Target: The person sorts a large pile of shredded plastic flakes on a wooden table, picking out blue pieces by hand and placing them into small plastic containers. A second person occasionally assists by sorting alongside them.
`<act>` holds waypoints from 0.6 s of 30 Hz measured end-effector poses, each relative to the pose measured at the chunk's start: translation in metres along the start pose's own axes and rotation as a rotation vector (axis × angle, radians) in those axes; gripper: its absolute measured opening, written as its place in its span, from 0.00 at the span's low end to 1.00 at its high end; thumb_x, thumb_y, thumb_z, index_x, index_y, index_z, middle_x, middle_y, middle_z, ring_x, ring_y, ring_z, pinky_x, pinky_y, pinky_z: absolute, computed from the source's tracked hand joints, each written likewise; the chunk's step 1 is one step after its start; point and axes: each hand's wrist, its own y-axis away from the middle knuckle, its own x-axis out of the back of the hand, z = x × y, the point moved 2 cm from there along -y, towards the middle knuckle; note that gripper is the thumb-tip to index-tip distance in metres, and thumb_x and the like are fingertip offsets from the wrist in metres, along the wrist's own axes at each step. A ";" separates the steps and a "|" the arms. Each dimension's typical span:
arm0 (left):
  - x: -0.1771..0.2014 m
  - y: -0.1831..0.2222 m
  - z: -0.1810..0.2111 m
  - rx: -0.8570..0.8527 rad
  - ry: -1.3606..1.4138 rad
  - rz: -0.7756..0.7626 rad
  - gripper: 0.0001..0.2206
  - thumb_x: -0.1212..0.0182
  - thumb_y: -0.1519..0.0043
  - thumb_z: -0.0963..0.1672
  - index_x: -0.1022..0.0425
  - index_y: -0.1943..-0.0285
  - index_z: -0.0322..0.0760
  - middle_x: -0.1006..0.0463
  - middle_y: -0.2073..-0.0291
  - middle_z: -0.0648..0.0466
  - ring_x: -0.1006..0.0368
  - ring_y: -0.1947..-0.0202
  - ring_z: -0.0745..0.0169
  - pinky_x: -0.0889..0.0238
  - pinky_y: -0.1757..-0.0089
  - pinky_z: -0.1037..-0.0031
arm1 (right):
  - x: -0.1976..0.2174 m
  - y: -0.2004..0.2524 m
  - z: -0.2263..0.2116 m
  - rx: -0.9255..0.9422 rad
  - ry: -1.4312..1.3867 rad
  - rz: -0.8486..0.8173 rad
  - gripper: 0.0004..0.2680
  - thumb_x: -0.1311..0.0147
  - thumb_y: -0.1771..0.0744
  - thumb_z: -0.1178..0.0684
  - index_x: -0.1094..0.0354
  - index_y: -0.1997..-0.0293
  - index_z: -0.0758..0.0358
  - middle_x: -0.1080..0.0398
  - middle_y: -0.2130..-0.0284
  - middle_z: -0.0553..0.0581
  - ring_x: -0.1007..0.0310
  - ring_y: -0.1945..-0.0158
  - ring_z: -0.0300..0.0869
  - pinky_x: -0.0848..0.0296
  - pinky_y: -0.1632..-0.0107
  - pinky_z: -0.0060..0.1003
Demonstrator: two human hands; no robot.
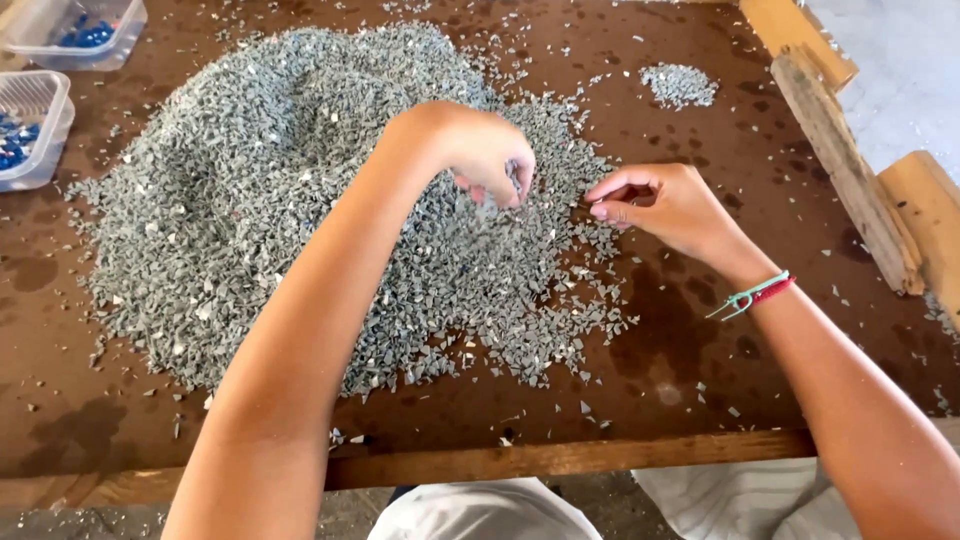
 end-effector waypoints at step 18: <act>-0.091 -0.034 -0.064 -0.215 -0.278 0.573 0.06 0.38 0.37 0.39 0.23 0.68 0.40 0.23 0.75 0.54 0.23 0.70 0.59 0.25 0.65 0.66 | -0.013 0.001 0.006 0.177 0.136 -0.091 0.06 0.37 0.34 0.54 0.22 0.54 0.57 0.21 0.65 0.54 0.23 0.62 0.36 0.24 0.59 0.30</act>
